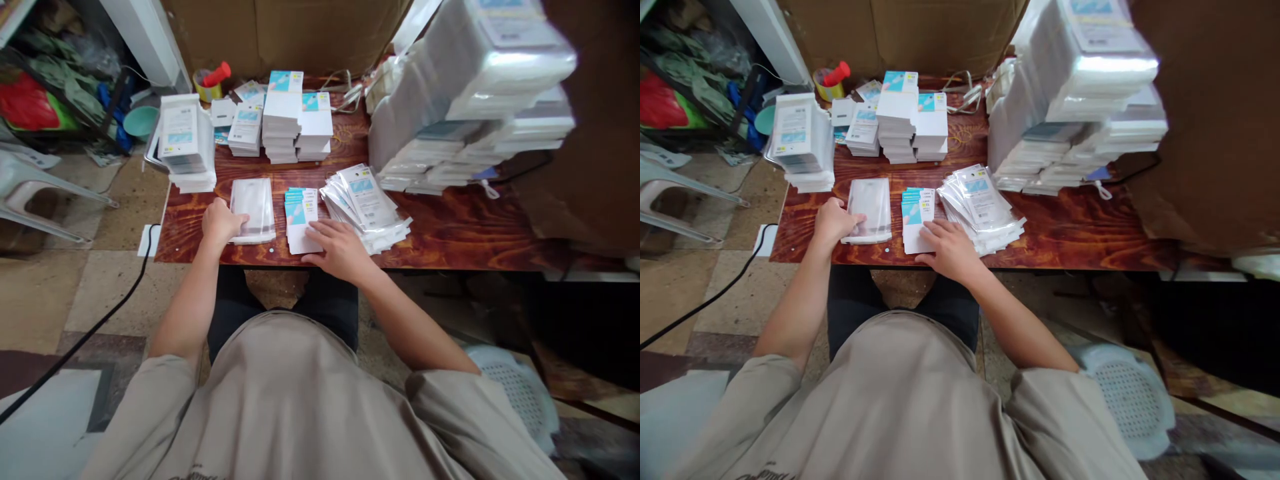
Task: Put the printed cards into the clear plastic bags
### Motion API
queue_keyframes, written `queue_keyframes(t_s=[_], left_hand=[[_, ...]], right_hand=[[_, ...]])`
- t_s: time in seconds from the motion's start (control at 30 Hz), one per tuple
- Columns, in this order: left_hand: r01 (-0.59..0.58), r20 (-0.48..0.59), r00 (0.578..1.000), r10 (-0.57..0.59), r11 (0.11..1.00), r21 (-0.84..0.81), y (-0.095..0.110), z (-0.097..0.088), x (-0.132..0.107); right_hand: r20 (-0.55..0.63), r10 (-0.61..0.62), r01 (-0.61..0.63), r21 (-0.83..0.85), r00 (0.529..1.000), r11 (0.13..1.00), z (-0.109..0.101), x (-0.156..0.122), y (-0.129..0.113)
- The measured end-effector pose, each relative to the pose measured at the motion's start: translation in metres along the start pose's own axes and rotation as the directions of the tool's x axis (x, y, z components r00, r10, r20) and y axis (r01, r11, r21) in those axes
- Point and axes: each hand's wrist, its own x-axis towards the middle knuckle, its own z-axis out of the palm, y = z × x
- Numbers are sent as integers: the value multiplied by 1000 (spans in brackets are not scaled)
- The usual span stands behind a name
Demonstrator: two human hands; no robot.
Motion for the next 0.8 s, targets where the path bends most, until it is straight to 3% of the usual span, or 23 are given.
queue_keyframes(t_s=[0.17,0.27,0.33,0.43,0.6,0.7,0.8], left_hand=[[-30,68,997,27,998,49,0,0,5],[-50,-70,996,55,996,72,1,-1,5],[-21,-101,995,21,1000,3,1,-1,7],[23,-5,1000,-24,991,-131,0,-1,16],[8,91,996,1,996,-94,2,-5,20],[-109,-49,994,103,985,-137,4,-12,9],[-163,-166,981,101,894,-418,5,-17,-5]], right_hand=[[279,-94,134,-125,956,983,-8,14,-16],[354,-101,171,-173,930,970,-17,18,-20],[363,-86,163,-186,928,969,-19,19,-22],[322,-62,128,-188,945,974,-14,18,-22],[153,-13,38,-161,988,986,-1,9,-18],[76,-11,21,-134,997,991,2,3,-16],[-125,-25,10,-117,992,993,2,-1,-13]])
